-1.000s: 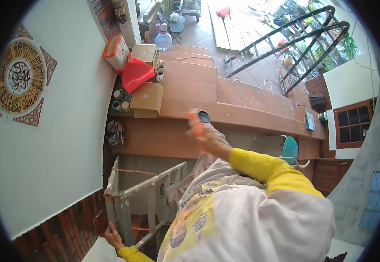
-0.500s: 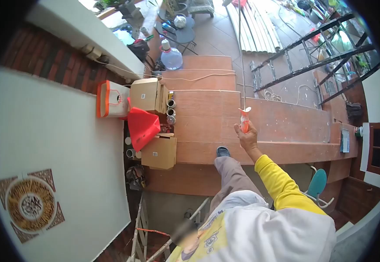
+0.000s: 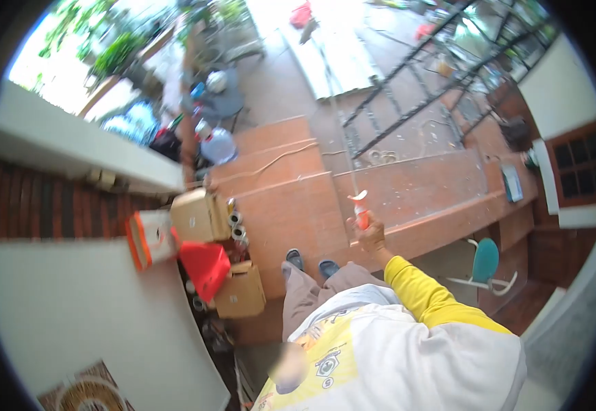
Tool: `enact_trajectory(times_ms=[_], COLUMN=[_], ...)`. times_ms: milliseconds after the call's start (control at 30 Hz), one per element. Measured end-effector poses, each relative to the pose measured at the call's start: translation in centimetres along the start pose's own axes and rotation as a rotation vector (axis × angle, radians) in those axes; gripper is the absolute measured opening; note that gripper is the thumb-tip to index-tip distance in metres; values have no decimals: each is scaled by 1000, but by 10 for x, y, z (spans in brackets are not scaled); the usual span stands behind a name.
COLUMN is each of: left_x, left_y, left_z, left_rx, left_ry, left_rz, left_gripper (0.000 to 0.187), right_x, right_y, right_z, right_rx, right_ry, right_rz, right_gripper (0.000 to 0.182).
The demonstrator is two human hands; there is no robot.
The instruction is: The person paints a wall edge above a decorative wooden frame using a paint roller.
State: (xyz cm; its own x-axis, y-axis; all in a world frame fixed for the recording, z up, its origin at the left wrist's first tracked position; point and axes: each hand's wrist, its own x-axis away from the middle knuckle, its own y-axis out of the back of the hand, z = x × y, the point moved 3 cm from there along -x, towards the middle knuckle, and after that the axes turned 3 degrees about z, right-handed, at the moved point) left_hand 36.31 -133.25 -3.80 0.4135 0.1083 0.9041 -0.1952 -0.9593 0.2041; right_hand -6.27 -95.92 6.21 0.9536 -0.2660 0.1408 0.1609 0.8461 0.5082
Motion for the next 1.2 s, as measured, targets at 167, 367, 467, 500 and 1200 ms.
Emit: enact_trajectory(times_ms=[167,367,467,500,1200], left_x=[-132,-289,-311,-320,-164], left_y=[87,252,295,298,-432], left_z=[-98,-282,-406,-443,-515], left_rx=[-294,109,126,99,-1650], left_ry=[-156,21,-164,-215,-1045], left_rz=[198,180,-152,-129,817], left_gripper=[19,20,20,27,42], right_x=[51,168,225,242,368], right_y=[48,81,81,79,127], right_z=[15,-21,-37,-44,-290], right_rx=[122,189,187,197,-90], right_ry=[-58,-191,-343,-390,-900], right_rz=[-226,-628,-756,-799,-1376], right_gripper=[31,31,34,35,40])
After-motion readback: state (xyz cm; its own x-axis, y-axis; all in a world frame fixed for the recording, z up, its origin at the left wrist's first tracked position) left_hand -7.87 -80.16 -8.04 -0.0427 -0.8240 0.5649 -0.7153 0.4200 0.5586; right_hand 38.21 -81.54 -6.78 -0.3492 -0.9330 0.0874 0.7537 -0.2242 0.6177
